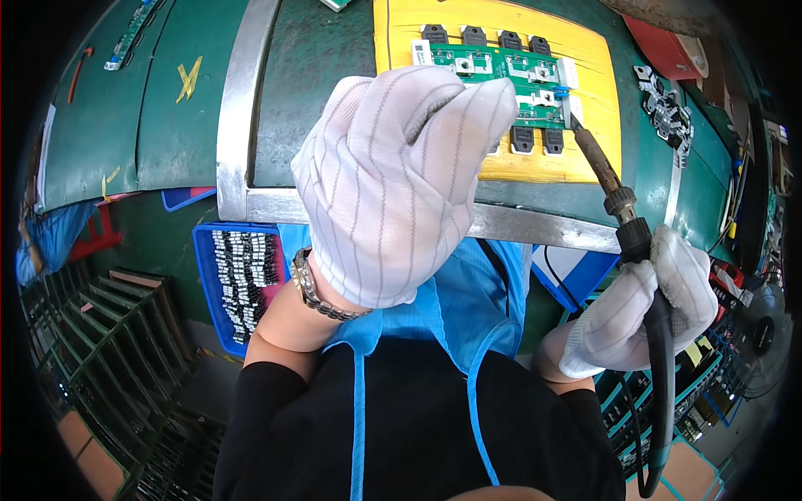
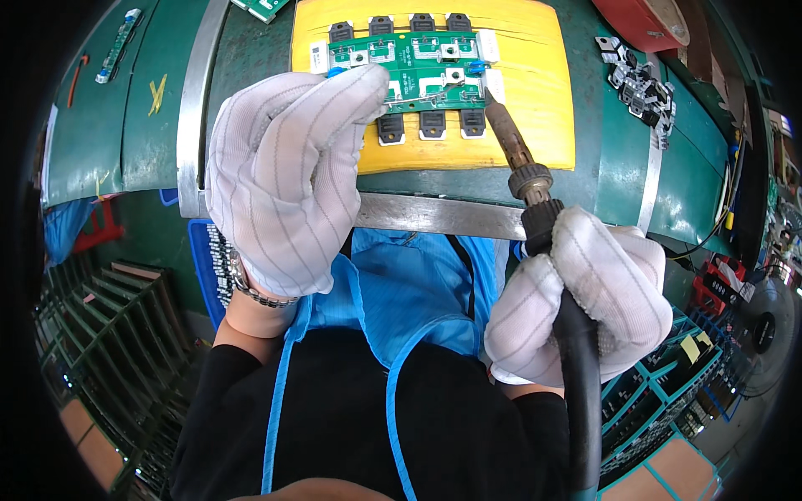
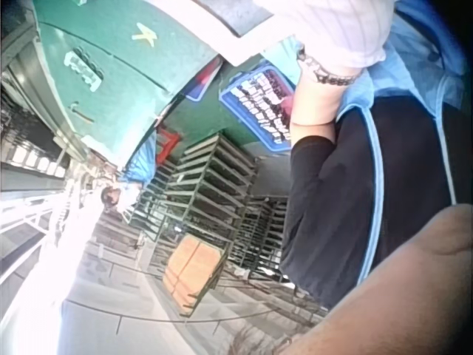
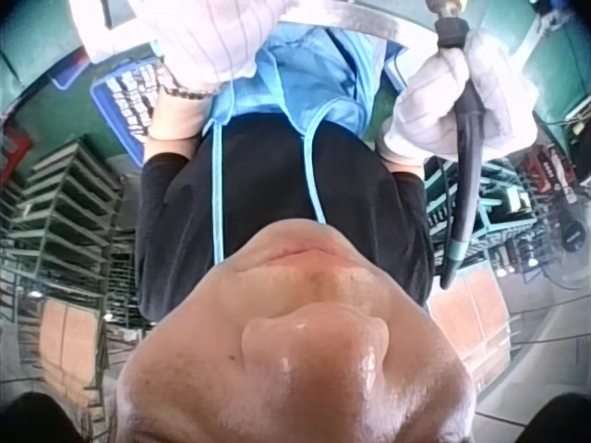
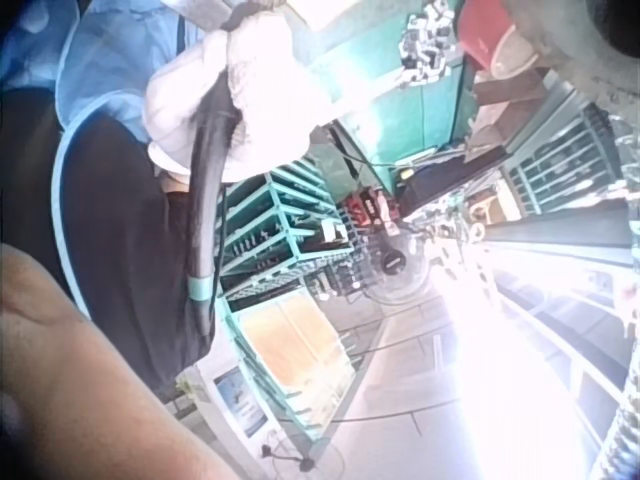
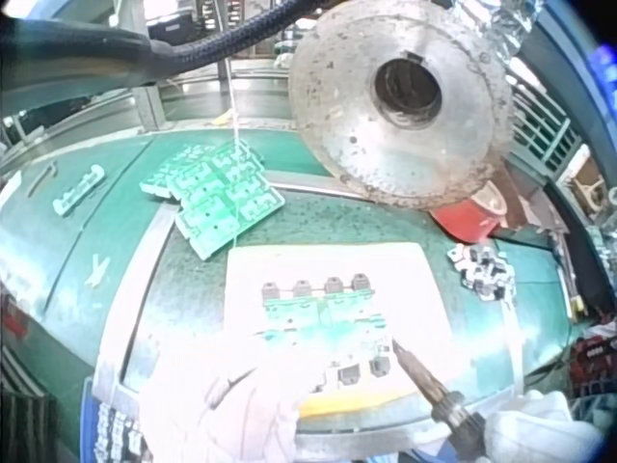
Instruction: The person solders electronic components onto printed circuit boards with a soldering iron and solder wire.
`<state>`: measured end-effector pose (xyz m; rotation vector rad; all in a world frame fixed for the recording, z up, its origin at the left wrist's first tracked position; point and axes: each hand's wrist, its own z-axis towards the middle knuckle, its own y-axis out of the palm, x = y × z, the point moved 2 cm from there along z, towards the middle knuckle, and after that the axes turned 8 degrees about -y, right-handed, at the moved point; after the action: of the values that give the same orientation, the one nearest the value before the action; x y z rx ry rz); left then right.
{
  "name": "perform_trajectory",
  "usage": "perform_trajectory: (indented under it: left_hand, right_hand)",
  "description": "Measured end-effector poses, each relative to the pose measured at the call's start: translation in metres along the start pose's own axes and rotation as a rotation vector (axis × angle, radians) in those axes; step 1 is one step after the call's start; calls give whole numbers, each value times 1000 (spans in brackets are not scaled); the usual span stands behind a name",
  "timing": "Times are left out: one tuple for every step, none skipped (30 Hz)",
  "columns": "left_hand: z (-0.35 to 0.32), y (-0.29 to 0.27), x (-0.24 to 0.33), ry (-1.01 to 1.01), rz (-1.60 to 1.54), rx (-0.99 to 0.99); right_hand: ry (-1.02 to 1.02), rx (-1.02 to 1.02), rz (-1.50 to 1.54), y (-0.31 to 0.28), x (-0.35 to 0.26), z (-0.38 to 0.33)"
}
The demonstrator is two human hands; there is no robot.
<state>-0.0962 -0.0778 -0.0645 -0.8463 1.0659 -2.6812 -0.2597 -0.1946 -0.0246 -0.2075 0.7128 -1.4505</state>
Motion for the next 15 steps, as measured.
perform_trajectory:
  left_hand:
    - [-1, -1, -1, 8, 10, 2]
    - [-2, -2, -2, 16, 21, 5]
    - [0, -2, 0, 23, 14, 8]
    - [0, -3, 2, 10, -12, 12]
    - [0, -5, 4, -2, -38, 16]
    - [0, -8, 5, 5, -36, 25]
    - [-3, -12, 4, 7, -47, 29]
    - [-4, -14, 2, 9, -59, 32]
    - [-6, -16, 1, 6, -39, 56]
    - [-6, -16, 0, 12, -42, 58]
    - [-5, -15, -2, 29, 2, 58]
    - [-7, -16, -3, 39, 53, 60]
    - [-9, -18, -4, 32, 49, 61]
    - [-11, -18, -5, 28, 51, 61]
    - [-10, -16, -6, 59, 46, 59]
  right_hand:
    - [-1, 17, 31, 1, 1, 0]
    - [-2, 35, 63, 3, 1, -1]
    - [-3, 39, 55, -1, 3, -1]
    - [-7, 45, 52, -7, 6, -2]
    - [-11, 51, 49, -12, 8, -3]
    - [-19, 60, 49, -14, 9, -5]
    - [10, 120, 64, -15, 10, -7]
    - [40, 180, 78, -16, 12, -8]
    - [88, 269, 158, -14, 9, -6]
    - [86, 274, 154, -15, 10, -4]
    - [105, 196, 111, -14, 10, -1]
    - [122, 115, 77, -13, 11, 1]
    - [169, 89, 57, -9, 9, 2]
    - [193, 88, 54, -6, 9, -2]
    - [169, 100, 32, -5, 11, -7]
